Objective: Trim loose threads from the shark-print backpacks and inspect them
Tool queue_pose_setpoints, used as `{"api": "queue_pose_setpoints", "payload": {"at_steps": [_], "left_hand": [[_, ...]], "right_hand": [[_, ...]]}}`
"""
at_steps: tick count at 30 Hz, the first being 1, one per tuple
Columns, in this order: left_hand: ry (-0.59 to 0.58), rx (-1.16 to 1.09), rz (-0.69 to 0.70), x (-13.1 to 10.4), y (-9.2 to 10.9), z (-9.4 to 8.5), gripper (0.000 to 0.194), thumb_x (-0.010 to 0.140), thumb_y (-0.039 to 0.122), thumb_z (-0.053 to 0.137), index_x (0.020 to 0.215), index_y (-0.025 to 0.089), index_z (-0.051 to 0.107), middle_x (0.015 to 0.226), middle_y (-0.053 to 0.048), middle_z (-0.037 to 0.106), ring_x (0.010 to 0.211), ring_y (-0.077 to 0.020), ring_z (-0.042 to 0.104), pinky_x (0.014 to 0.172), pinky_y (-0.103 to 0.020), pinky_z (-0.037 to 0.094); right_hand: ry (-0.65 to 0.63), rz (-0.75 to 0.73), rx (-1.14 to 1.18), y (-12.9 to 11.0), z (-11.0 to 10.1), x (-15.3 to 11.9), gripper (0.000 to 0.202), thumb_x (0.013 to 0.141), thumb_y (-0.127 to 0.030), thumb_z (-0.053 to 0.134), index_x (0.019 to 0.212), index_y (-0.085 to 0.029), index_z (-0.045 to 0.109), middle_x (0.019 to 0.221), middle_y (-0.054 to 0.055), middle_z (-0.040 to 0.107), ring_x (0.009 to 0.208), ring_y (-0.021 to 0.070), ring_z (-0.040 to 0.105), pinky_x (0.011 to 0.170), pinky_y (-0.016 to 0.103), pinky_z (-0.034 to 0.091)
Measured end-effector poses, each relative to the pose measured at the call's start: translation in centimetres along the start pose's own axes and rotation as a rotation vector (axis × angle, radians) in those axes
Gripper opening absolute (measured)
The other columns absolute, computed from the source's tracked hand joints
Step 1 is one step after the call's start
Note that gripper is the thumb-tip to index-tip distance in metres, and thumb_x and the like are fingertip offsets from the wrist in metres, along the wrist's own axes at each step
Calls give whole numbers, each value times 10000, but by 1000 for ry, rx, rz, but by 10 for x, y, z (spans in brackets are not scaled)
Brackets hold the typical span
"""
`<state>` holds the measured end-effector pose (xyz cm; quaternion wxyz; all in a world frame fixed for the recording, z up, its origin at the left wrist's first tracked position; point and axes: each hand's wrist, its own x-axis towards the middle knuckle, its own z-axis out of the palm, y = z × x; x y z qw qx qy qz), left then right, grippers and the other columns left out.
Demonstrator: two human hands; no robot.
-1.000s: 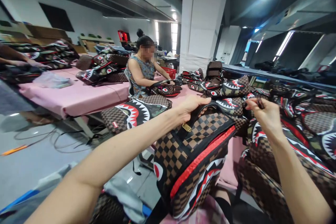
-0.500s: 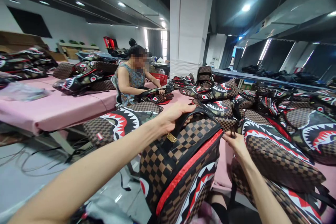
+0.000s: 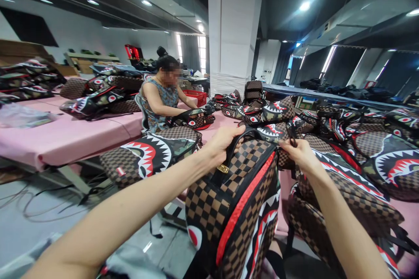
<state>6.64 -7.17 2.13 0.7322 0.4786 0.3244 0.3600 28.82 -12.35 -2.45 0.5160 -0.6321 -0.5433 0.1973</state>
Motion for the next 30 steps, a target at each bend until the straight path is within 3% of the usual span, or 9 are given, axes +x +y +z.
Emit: {"api": "queue_pose_setpoints", "payload": {"at_steps": [5,8,13,16,20,23,25,27,30], "left_hand": [[-153,99,-157,0,3,8,288,907,223,426,631,142,451,397,78,328,312,-22,257,334,-120,157],[-106,80,-43,10,-3,16,279,909,212,410,648,137,474,389,83,321,299,-22,246,322,-119,152],[-25,-91,24,36,-6,26,332,914,166,381,592,129,452,396,77,329,293,-18,232,309,-126,139],[93,-242,36,46,2,26,335,903,154,403,572,130,446,405,64,352,296,-26,250,301,-134,157],[250,-367,80,53,19,20,345,899,128,364,556,167,382,399,66,341,289,-49,268,296,-147,206],[350,-417,126,53,28,16,331,902,109,311,582,180,358,410,71,345,304,-57,334,327,-135,296],[364,-449,122,48,28,17,287,883,84,350,613,169,399,441,60,405,342,-61,411,375,-139,376],[281,-431,63,39,26,19,234,856,47,397,654,148,456,508,26,502,417,-78,510,459,-171,463],[26,-187,-68,26,23,18,184,855,62,421,727,100,548,689,-84,638,613,-136,641,609,-242,532]], "right_hand": [[-6,59,-30,1,-16,21,444,565,-552,679,476,-197,428,430,-49,399,400,62,286,412,232,196],[27,-155,-221,-21,-9,2,360,713,-419,610,486,-189,451,466,-21,466,448,95,397,451,229,276],[-38,-625,-491,-58,22,-70,188,846,-217,514,681,-171,591,638,27,600,552,125,530,512,223,360],[-33,-843,-484,-57,28,-101,169,894,-166,474,774,-156,593,654,23,587,561,102,536,515,197,377],[-11,-985,-589,-27,8,-105,183,909,-160,461,803,-148,610,678,25,608,559,95,534,514,200,368],[58,-959,-772,14,-18,-86,177,881,-152,500,770,-161,637,710,24,635,571,103,547,536,218,371],[114,-796,-814,39,-30,-71,198,861,-112,485,782,-174,656,767,27,655,619,115,585,559,218,402],[247,-637,-752,54,-32,-58,199,853,-117,482,815,-180,667,836,40,666,697,140,624,604,234,452],[342,-604,-548,49,-11,-50,162,851,-220,542,955,-199,664,997,66,656,895,192,639,763,292,507]]}}
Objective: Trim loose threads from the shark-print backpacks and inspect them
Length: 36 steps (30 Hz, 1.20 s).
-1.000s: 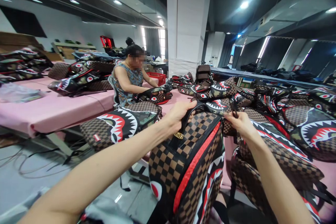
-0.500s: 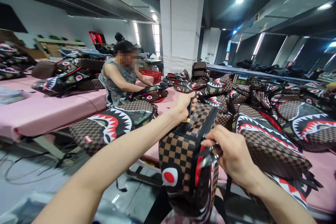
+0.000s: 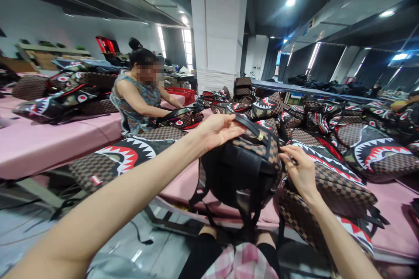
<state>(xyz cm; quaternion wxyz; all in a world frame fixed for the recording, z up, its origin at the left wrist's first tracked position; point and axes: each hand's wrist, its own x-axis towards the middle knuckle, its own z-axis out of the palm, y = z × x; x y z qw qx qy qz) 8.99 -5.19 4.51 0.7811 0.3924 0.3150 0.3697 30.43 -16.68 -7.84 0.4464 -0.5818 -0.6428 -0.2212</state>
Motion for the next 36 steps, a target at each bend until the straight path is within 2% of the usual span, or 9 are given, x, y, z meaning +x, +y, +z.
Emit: {"api": "queue_pose_setpoints", "payload": {"at_steps": [1,3,5,7,11,16,21,28,36], "left_hand": [[-73,122,7,-2,0,-5,168,856,90,439,761,86,577,761,-116,661,678,-155,659,646,-259,535],[-127,383,206,-1,2,-22,155,844,170,495,838,85,624,881,-129,678,777,-175,663,707,-277,527],[-21,655,548,7,1,-52,188,819,253,534,878,118,650,945,-97,679,875,-193,643,808,-317,503],[145,923,741,19,-7,-86,250,797,328,541,903,136,661,990,-83,676,968,-227,612,910,-367,454],[143,1096,710,42,-45,-133,474,818,366,477,1236,144,513,1247,-107,577,1149,-236,533,998,-383,393],[242,1175,797,40,-81,-119,475,853,259,426,1320,174,413,1327,-102,508,1206,-225,488,1018,-390,376],[258,1324,763,10,-93,-100,489,841,273,528,1312,205,416,1214,-91,583,980,-222,614,848,-354,484],[250,1413,921,-4,-106,-101,409,865,270,518,1257,176,449,906,-63,665,746,-188,643,648,-298,502],[208,1492,1455,-6,-123,-110,368,887,118,403,1255,114,424,864,-99,673,742,-189,651,637,-277,512]], "right_hand": [[2,-14,45,-10,6,2,214,843,-254,566,1036,-209,645,1079,74,638,967,206,625,821,310,505],[-24,-42,78,-27,17,5,351,834,-291,590,1179,-230,581,1225,82,581,1073,222,589,899,332,487],[-30,-44,98,-32,24,7,423,832,-307,599,1244,-241,533,1283,82,548,1136,229,554,947,353,467],[-20,-43,158,-24,27,10,401,831,-317,604,1221,-245,546,1261,76,566,1157,228,539,965,370,457],[-24,-52,192,-8,20,22,316,822,-344,617,1118,-235,606,1177,72,613,1093,224,577,925,367,473],[-50,-50,-149,-57,23,47,226,844,-313,570,1039,-220,638,1010,57,649,845,186,646,662,269,467],[-196,90,-624,-108,44,61,120,771,-288,608,790,-173,639,822,51,628,541,150,579,465,272,240],[-142,213,-357,-71,12,54,87,755,-226,544,775,-212,628,758,27,673,633,182,603,532,256,335],[-187,238,-315,-63,-13,48,186,662,-126,487,732,-223,630,674,12,675,617,182,598,551,255,334]]}}
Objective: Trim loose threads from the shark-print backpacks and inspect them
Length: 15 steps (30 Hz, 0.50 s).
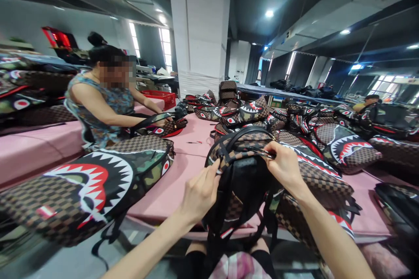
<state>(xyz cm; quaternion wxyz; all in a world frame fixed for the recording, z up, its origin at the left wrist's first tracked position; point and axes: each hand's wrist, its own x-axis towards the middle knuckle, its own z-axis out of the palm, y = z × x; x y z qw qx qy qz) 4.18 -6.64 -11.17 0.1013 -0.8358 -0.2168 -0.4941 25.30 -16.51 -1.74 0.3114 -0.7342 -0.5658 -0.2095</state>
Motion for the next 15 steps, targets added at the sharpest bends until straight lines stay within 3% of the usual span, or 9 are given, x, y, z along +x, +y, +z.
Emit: {"api": "queue_pose_setpoints", "payload": {"at_steps": [4,7,11,15], "left_hand": [[-2,30,64,-15,-16,-12,397,884,104,413,1280,130,417,923,-103,673,780,-180,655,673,-263,512],[25,18,18,-9,-14,-22,354,879,105,440,1229,156,462,965,-93,660,832,-179,642,732,-275,508],[109,31,107,25,29,-28,312,864,134,462,1169,164,521,1029,-114,640,999,-248,575,862,-395,466],[-18,131,254,56,79,-12,340,883,313,481,1147,118,569,1109,-127,644,977,-281,577,815,-408,469]], "right_hand": [[64,65,3,40,-12,-20,161,641,-141,466,697,-213,598,630,6,648,595,187,585,553,260,349],[82,129,142,63,-12,-33,86,704,-205,491,664,-210,568,611,6,630,579,186,578,557,267,384],[68,146,335,66,-3,-40,119,757,-270,532,656,-210,553,610,8,617,580,181,575,559,273,422],[62,128,412,63,-2,-41,124,768,-277,549,665,-210,565,627,8,624,591,177,579,564,271,441]]}}
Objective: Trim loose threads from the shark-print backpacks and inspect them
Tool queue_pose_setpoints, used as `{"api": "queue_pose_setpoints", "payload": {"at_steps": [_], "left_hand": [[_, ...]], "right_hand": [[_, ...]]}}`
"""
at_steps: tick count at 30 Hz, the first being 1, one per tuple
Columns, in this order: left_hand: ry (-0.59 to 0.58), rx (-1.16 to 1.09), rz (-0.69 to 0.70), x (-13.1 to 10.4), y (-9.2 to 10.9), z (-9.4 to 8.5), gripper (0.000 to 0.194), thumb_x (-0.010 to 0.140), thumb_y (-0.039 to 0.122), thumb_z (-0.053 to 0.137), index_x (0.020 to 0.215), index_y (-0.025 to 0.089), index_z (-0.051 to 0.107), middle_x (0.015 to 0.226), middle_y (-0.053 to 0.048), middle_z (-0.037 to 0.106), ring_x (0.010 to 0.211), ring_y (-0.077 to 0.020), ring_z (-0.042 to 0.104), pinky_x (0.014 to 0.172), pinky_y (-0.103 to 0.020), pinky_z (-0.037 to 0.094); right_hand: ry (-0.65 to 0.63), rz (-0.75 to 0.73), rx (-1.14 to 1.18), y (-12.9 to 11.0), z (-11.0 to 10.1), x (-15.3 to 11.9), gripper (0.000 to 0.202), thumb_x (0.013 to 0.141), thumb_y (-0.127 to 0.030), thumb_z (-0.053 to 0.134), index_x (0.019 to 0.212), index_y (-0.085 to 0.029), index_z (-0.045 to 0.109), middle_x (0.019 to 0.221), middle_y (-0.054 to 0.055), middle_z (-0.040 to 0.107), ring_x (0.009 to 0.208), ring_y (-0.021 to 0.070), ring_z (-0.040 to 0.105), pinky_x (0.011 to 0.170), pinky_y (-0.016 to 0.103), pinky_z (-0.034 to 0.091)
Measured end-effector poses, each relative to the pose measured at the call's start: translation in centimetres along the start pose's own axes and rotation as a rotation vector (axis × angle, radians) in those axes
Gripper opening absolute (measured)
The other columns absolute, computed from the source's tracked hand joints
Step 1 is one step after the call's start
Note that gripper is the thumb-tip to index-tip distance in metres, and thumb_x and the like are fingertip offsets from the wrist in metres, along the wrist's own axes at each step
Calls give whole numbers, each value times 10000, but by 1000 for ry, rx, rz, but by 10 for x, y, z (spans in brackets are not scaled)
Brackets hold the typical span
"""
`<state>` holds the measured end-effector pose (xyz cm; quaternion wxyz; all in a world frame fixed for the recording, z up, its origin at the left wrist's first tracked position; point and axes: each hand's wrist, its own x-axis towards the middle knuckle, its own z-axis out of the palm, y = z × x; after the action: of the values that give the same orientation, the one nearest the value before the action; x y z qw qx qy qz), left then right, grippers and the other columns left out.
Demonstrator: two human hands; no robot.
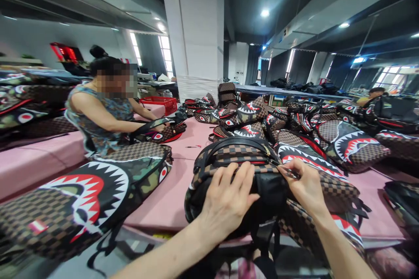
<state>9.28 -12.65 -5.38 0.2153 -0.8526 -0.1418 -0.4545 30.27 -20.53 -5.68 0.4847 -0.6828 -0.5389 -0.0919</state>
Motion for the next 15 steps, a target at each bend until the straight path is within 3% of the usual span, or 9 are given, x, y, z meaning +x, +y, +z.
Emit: {"api": "queue_pose_setpoints", "payload": {"at_steps": [3,6,9,11,15], "left_hand": [[-6,90,15,11,15,12,411,882,417,468,1092,94,610,1062,-151,656,944,-291,593,788,-410,478],[46,53,55,7,18,17,381,893,394,441,990,83,639,971,-155,670,912,-269,612,820,-384,483],[54,-30,60,2,18,16,370,893,371,428,947,70,637,941,-154,672,908,-264,621,850,-375,489],[31,-60,20,-1,16,13,376,893,384,429,951,71,630,958,-154,670,935,-269,620,862,-374,495],[-9,-48,-35,-7,12,9,342,891,382,448,1005,99,601,1138,-167,630,1079,-290,574,907,-397,482]], "right_hand": [[7,-28,-17,-2,-3,-2,156,779,-293,544,647,-212,564,614,9,630,570,171,579,543,262,434],[52,-81,-168,-9,-3,-2,151,767,-267,525,633,-211,568,612,15,642,550,166,581,536,259,402],[75,-108,-437,-20,-1,4,89,661,-168,518,633,-211,590,568,17,629,531,183,573,517,268,346],[23,-116,-515,-25,-2,13,133,615,-129,513,650,-208,614,572,23,632,541,192,574,515,271,334],[-155,-180,-134,-26,-1,40,146,746,-238,522,753,-201,663,732,32,686,668,182,614,601,262,426]]}}
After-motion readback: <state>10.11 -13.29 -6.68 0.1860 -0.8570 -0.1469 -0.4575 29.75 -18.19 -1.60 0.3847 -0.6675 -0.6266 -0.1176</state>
